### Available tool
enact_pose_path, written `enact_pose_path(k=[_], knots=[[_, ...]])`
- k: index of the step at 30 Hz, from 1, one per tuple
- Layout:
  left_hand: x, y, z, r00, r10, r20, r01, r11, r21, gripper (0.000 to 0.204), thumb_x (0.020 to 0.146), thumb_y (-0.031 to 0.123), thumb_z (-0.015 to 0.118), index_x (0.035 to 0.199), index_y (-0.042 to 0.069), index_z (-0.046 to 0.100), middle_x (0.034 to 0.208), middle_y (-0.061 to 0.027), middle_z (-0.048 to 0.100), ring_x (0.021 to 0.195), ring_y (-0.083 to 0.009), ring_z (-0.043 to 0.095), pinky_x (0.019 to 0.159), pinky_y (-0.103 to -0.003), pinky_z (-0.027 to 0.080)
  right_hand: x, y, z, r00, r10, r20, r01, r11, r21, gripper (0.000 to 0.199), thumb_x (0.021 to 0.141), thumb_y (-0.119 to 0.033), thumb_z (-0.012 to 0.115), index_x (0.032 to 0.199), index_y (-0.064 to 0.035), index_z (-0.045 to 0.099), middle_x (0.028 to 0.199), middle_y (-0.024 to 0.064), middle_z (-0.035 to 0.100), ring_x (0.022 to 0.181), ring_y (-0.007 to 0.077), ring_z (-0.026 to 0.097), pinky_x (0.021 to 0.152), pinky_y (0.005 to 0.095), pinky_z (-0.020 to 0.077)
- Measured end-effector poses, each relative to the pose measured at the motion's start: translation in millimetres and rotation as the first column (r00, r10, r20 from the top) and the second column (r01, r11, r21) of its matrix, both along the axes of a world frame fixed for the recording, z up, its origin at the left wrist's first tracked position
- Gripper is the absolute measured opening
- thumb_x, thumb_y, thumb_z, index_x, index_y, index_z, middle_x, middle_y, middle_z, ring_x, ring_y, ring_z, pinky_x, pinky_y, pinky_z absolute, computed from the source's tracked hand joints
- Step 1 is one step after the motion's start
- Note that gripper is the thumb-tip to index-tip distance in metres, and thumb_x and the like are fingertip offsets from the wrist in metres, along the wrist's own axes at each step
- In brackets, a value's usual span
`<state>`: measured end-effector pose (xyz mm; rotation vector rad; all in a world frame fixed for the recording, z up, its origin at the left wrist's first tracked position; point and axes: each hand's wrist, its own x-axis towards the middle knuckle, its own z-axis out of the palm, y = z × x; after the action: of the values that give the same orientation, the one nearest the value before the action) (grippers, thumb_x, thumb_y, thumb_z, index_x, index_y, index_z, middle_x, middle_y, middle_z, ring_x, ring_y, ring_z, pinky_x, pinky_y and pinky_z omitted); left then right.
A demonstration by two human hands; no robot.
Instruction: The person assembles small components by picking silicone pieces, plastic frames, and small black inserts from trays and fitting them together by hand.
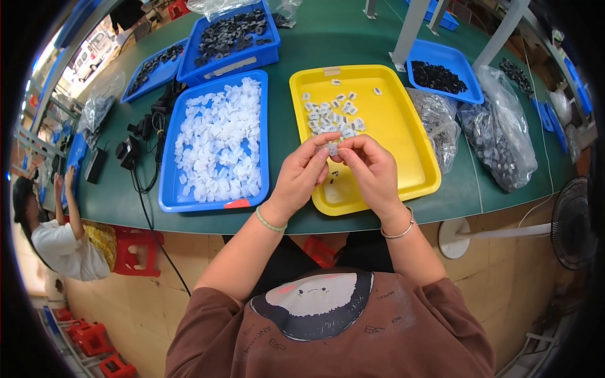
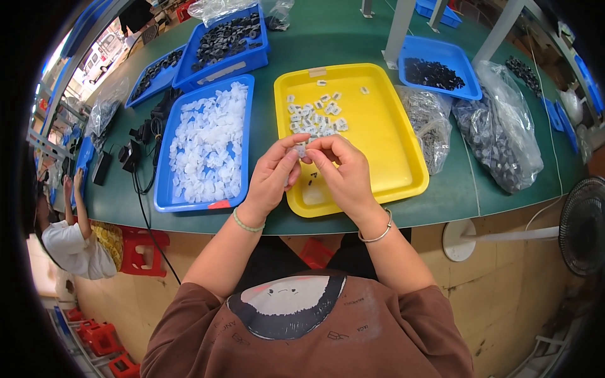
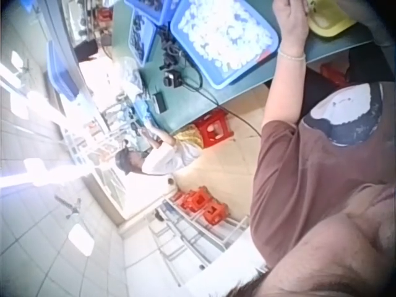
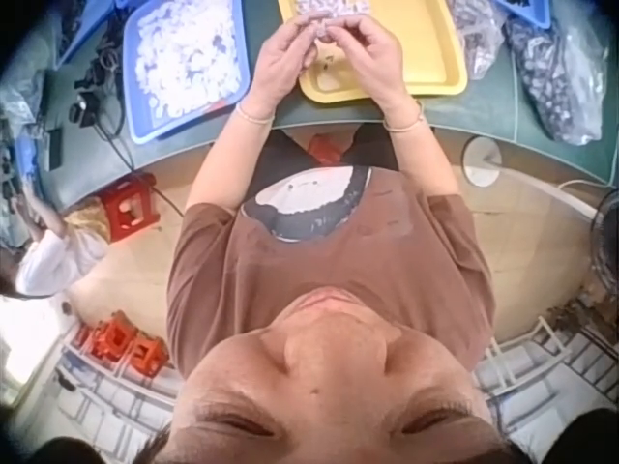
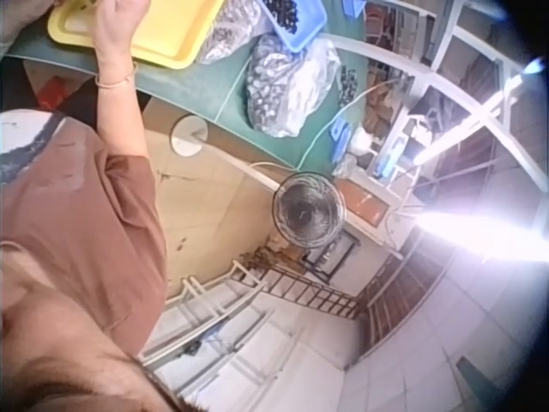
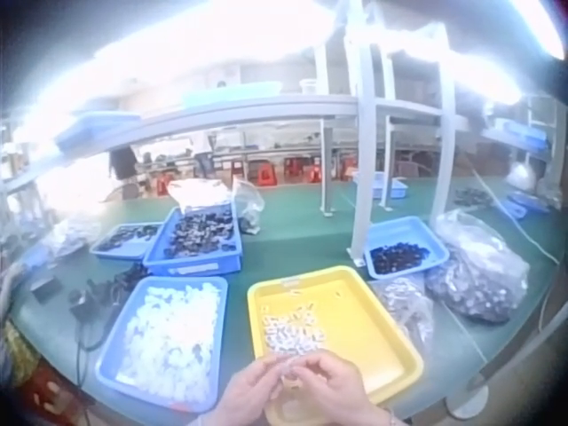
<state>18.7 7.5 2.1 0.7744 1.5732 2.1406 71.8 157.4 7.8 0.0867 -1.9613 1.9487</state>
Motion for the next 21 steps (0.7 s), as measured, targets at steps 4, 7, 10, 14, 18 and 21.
enact_pose_path(k=[4, 7, 10, 14, 18, 21], knots=[[-3, -2, -4, 1.0, 0.009, 0.029, -0.01, 1.0, 0.02, 0.029, 0.099, 0.012, 0.045, 0.125, 0.003, 0.054, 0.084, 0.0022, 0.057, 0.06, -0.0014, 0.042, 0.05, -0.015, 0.034, 1, 1, -2, 0.999, -0.026, -0.035, 0.026, 1.0, -0.011, 0.007, 0.09, -0.003, 0.061, 0.095, 0.0024, 0.06, 0.086, 0.0059, 0.065, 0.079, 0.0113, 0.065, 0.072, 0.0221, 0.0503], [-2, -4, 0, 0.999, -0.038, 0.012, 0.039, 0.997, -0.068, 0.029, 0.097, 0.011, 0.048, 0.124, 0.001, 0.055, 0.085, 0.0002, 0.062, 0.064, -0.0018, 0.044, 0.058, -0.017, 0.038, 0, 3, -4, 0.998, -0.048, -0.042, 0.047, 0.999, -0.006, 0.008, 0.089, -0.002, 0.061, 0.096, 0.0027, 0.061, 0.086, 0.006, 0.066, 0.079, 0.012, 0.066, 0.071, 0.022, 0.0505], [-1, -1, -1, 0.999, 0.017, -0.037, -0.019, 0.999, -0.049, 0.028, 0.097, 0.012, 0.051, 0.122, 0.001, 0.057, 0.093, -0.0028, 0.067, 0.065, -0.0021, 0.046, 0.059, -0.016, 0.039, 1, 1, 2, 0.998, -0.051, -0.038, 0.049, 0.997, -0.054, 0.007, 0.089, -0.001, 0.061, 0.095, 0.003, 0.062, 0.088, 0.0062, 0.066, 0.079, 0.0125, 0.066, 0.072, 0.0221, 0.0507], [-4, -1, -5, 0.996, 0.081, -0.031, -0.083, 0.994, -0.069, 0.024, 0.095, 0.013, 0.055, 0.113, 0.001, 0.064, 0.093, -0.0024, 0.068, 0.067, -0.0021, 0.049, 0.059, -0.016, 0.04, 3, -1, 8, 0.995, -0.09, -0.054, 0.089, 0.996, -0.013, 0.006, 0.089, 0.0, 0.061, 0.094, 0.0034, 0.062, 0.092, 0.0079, 0.065, 0.081, 0.0139, 0.067, 0.072, 0.0227, 0.0508], [-1, 3, -1, 0.988, 0.15, -0.017, -0.151, 0.984, -0.099, 0.023, 0.095, 0.014, 0.056, 0.11, 0.0, 0.066, 0.089, -0.0016, 0.068, 0.066, -0.0018, 0.049, 0.057, -0.017, 0.04, 3, -2, 9, 0.975, -0.133, -0.179, 0.165, 0.97, 0.177, 0.007, 0.087, 0.001, 0.062, 0.094, 0.0037, 0.062, 0.092, 0.0096, 0.065, 0.081, 0.0157, 0.067, 0.072, 0.0233, 0.0509], [0, 4, -3, 0.982, 0.163, -0.091, -0.17, 0.982, -0.083, 0.023, 0.095, 0.014, 0.056, 0.11, -0.001, 0.066, 0.088, -0.0012, 0.068, 0.064, -0.0018, 0.048, 0.056, -0.017, 0.04, 0, -4, 8, 0.975, -0.15, -0.163, 0.185, 0.956, 0.226, 0.007, 0.086, 0.002, 0.062, 0.093, 0.0033, 0.062, 0.089, 0.0102, 0.063, 0.078, 0.0173, 0.067, 0.071, 0.0247, 0.0514]])
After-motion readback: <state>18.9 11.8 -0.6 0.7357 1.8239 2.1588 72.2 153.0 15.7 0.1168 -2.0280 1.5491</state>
